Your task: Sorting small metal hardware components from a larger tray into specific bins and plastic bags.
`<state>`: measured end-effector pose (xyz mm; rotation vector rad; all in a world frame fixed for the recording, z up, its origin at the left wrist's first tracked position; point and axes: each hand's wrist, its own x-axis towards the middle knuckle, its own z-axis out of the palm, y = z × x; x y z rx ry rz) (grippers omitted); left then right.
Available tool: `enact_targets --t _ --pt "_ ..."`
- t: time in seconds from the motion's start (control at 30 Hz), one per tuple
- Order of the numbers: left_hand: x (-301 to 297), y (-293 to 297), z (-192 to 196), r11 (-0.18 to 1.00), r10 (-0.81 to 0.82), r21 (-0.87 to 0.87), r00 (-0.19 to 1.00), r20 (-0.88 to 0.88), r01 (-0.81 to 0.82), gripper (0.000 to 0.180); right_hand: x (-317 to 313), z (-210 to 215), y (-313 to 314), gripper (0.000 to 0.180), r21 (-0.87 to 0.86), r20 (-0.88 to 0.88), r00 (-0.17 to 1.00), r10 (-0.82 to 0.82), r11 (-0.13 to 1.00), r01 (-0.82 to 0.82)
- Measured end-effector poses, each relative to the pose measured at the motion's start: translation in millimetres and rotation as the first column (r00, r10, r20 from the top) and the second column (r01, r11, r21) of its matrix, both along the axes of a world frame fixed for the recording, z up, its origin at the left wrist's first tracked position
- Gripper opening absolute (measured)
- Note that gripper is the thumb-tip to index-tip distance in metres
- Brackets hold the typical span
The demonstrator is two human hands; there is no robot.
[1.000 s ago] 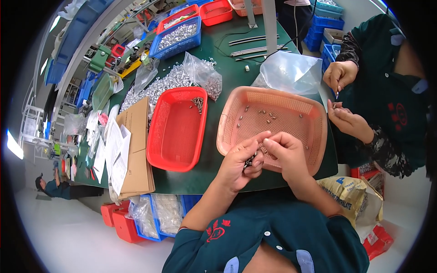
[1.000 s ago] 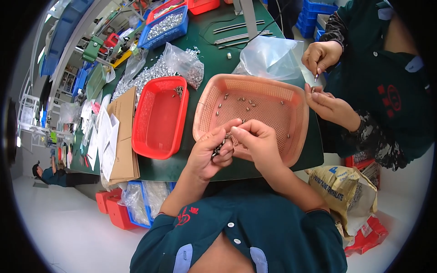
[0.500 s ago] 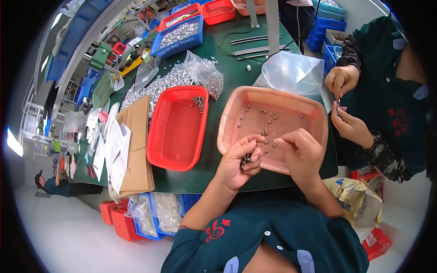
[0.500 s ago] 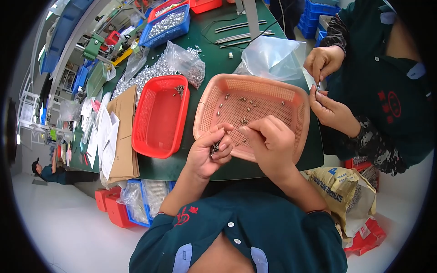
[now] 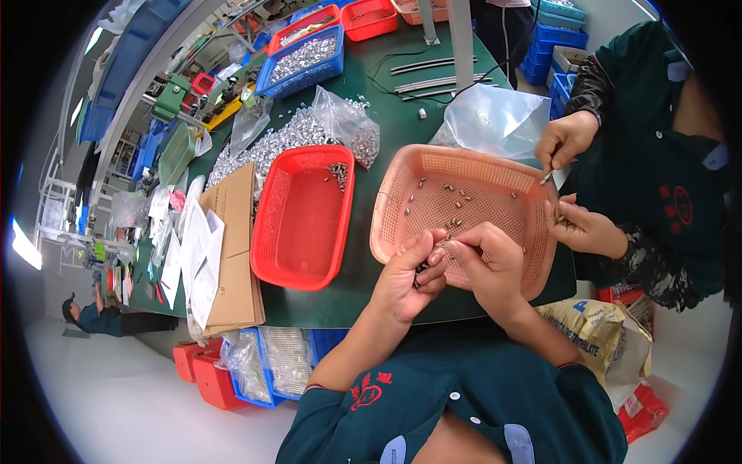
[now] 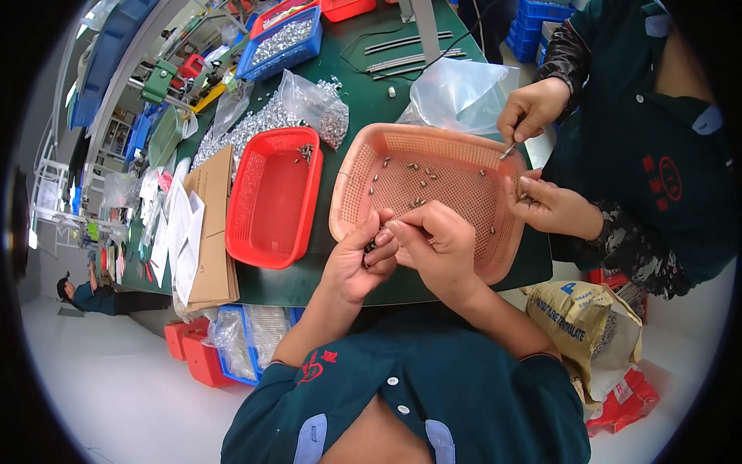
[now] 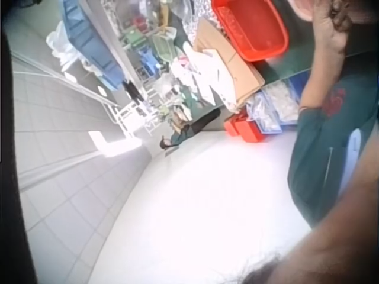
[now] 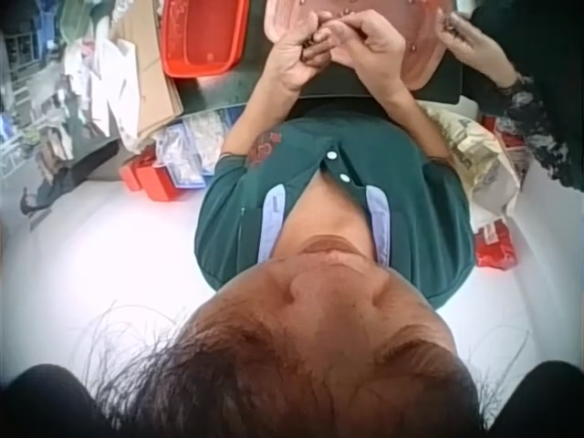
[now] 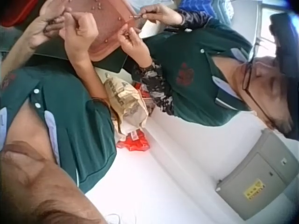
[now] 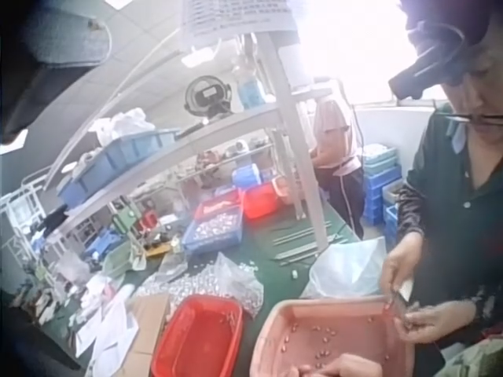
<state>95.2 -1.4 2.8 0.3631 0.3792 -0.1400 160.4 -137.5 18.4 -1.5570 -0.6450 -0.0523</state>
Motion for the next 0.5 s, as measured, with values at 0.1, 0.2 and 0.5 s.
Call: enact_targets --t 0.1,0.2,0.5 --pt "-0.6 -0.9 0.5 1.0 -0.004 -0.003 1.0 -0.02 0.004 0.024 1.0 -4.3 0.7 0.008 0.001 0.044 0.999 0.006 1.0 -0.006" --pt "-0.6 -0.3 -0.5 0.999 -0.004 -0.039 1.0 -0.01 0.004 0.023 2.2 -0.6 0.0 0.009 -0.041 0.228 0.973 -0.022 0.999 0.033" --pt "-1.2 -0.2 4.4 0.999 -0.03 0.036 0.995 0.094 0.027 0.025 2.6 -1.1 -0.8 0.013 -0.013 0.367 0.922 -0.12 0.991 0.134"
